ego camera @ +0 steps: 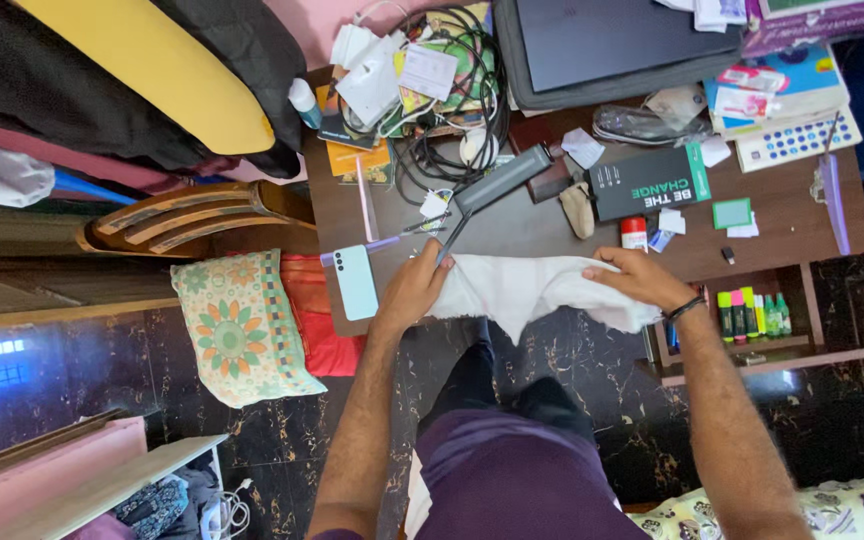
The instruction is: The person wipes a small gray electronic device with a white cloth on a cluttered desk. They repeatedly rub the device's surface and edges, then place it back on the desk and open a drawer containing pens and markers.
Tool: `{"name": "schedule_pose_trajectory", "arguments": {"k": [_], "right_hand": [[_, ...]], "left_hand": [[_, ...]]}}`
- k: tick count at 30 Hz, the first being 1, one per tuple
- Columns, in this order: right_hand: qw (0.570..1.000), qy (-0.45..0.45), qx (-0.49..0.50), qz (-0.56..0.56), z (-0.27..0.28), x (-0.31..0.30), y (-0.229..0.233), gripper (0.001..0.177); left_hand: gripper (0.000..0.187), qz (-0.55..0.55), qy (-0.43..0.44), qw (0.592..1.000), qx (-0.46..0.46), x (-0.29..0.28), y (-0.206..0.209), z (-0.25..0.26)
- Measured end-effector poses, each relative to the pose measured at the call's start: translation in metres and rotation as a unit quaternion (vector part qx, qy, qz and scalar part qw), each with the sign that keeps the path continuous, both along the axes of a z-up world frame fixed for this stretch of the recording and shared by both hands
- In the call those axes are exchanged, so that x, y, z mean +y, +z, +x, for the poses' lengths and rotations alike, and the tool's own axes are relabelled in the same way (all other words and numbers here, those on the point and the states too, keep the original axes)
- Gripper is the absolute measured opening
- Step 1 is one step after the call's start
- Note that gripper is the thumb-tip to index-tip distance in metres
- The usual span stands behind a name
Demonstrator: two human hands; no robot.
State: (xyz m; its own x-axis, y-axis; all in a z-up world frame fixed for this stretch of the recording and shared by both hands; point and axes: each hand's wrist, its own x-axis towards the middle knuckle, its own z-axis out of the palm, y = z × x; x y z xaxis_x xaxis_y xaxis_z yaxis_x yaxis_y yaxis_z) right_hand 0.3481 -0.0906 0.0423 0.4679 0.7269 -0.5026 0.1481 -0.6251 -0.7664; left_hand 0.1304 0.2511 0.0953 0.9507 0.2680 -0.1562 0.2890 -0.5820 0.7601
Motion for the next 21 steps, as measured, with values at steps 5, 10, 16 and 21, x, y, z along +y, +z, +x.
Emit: {"name": "schedule_pose_trajectory", "arguments": {"k": [5,10,16,21], "right_hand": [[0.995,0.066,0.059,-0.046,0.05,-0.002,-0.002,0.039],[0.994,0.024,-0.109,-0.021,0.086,0.02,-0.039,0.04],[0.954,0.036,-0.294,0.05,0.101,0.026,-0.042,0.025],[0.968,0.001,-0.223,0.112,0.053,0.062,-0.026,0.046]], "left_hand": [[0.033,-0.087,-0.035,0.994,0.047,0.022,-0.058,0.02],[0.05,-0.067,0.022,0.992,0.105,0.025,-0.112,0.05],[0.053,-0.07,0.109,0.988,0.086,0.003,-0.117,0.068],[0.038,-0.163,0.151,0.975,-0.018,-0.029,-0.09,0.091]]}}
